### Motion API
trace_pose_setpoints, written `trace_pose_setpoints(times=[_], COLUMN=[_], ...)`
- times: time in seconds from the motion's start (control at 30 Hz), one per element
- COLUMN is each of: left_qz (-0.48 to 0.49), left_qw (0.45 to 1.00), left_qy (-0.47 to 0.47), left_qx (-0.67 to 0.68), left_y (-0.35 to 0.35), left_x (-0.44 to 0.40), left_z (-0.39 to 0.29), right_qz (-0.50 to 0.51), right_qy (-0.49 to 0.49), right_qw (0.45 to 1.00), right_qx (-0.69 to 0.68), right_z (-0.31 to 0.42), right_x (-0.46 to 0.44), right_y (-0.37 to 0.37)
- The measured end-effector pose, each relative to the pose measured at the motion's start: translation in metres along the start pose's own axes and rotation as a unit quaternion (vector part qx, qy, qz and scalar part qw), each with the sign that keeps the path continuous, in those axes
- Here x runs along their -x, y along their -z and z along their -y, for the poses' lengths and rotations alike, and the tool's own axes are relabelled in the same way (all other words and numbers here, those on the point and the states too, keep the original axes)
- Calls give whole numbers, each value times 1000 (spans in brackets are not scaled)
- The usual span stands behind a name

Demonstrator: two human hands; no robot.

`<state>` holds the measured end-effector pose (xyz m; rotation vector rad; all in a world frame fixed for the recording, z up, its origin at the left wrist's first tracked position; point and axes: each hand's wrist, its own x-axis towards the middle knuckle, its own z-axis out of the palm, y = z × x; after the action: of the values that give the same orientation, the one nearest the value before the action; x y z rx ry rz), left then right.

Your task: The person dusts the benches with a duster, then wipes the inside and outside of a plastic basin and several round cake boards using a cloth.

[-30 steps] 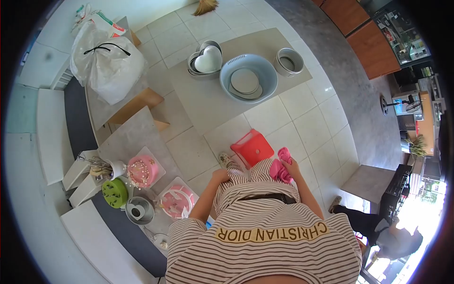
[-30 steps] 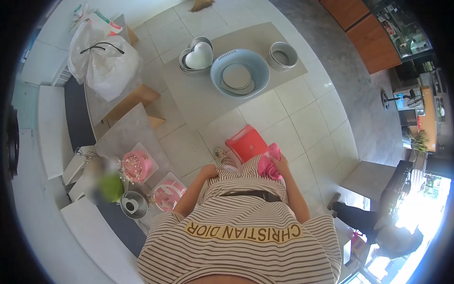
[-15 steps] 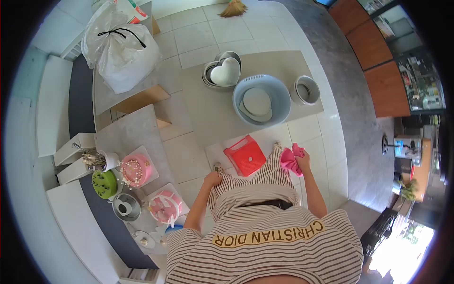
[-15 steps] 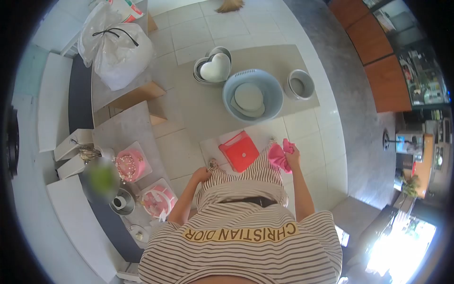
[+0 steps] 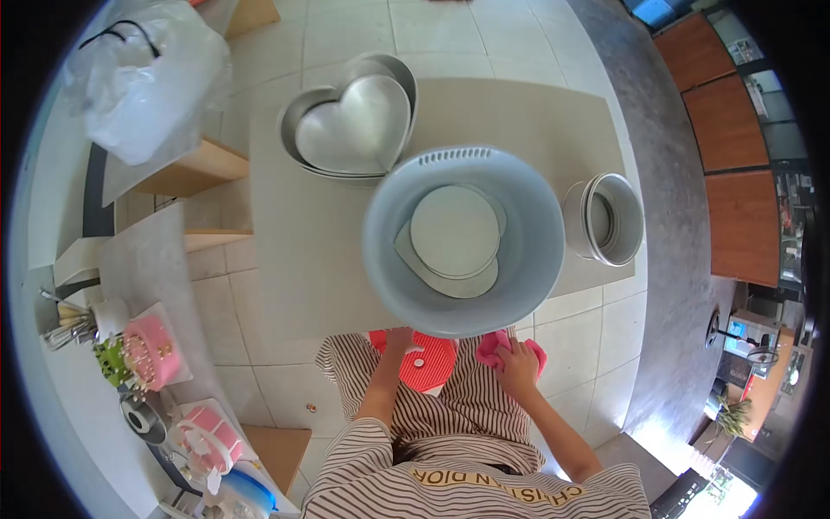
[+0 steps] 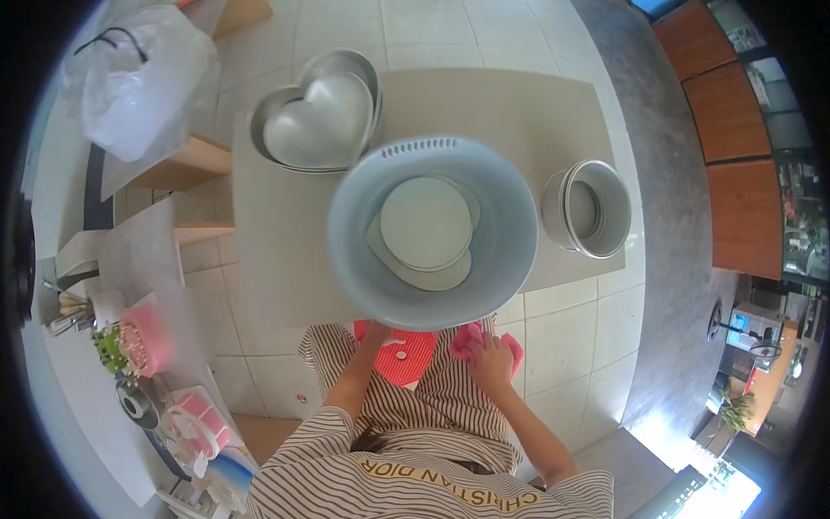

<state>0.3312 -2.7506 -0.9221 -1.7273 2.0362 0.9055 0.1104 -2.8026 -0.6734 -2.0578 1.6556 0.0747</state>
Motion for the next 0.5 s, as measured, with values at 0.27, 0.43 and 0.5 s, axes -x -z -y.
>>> trace_pose_setpoints(times=[0.27,0.43,0.5], left_qz=[67,93,107], left_qw=[992,985,981], left_qy=[-99,-133,-147], left_qx=[-49,-66,-63], left_y=[-32,-29,-30], left_x=[-37,-68,-74], left_z=[-46,-60,-59], right_qz=[-164,-163,-200], right_qy=[54,92,149], right_qw=[985,982,968], right_qx=[13,7,-2], right_z=[-40,-59,-59], right_x=[-12,-24,-26], right_y=[-62,-101,-109])
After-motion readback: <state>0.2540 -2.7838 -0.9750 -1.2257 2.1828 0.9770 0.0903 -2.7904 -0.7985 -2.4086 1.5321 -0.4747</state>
